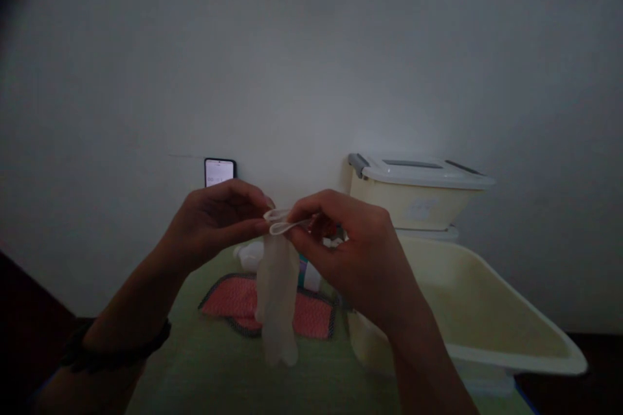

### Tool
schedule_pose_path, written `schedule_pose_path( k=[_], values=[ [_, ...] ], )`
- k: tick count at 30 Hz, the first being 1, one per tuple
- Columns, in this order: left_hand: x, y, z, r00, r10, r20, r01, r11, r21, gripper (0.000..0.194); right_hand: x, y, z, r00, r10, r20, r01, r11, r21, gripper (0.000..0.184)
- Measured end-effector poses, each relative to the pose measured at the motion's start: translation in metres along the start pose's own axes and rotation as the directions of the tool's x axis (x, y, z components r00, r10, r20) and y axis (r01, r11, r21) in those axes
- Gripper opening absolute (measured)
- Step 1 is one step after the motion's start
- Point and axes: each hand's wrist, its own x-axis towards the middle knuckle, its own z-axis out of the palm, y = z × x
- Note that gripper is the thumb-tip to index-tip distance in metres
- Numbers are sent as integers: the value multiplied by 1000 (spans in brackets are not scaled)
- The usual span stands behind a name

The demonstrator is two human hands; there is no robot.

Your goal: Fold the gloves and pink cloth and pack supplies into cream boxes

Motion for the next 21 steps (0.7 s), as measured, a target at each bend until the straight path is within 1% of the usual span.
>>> schedule_pose_path(
  k=[5, 12, 17, 21],
  values=[
    [-1, -2, 0, 998, -18, 61, 17, 1000, 11, 18, 0, 0, 2, 1000, -18, 4, 18, 1000, 17, 11],
    [1, 0, 1, 999, -25, 41, 26, 999, -19, 13, 2, 0, 4, 999, -49, 0, 49, 999, 14, 11],
    [0, -1, 1, 998, 19, 62, -20, 1000, 10, 16, 2, 1, 5, 998, -57, -32, 57, 998, -20, 6],
    [-1, 0, -1, 995, 39, 96, -47, 996, 80, 10, 2, 2, 5, 998, -54, -25, 54, 998, -17, 6]
  ],
)
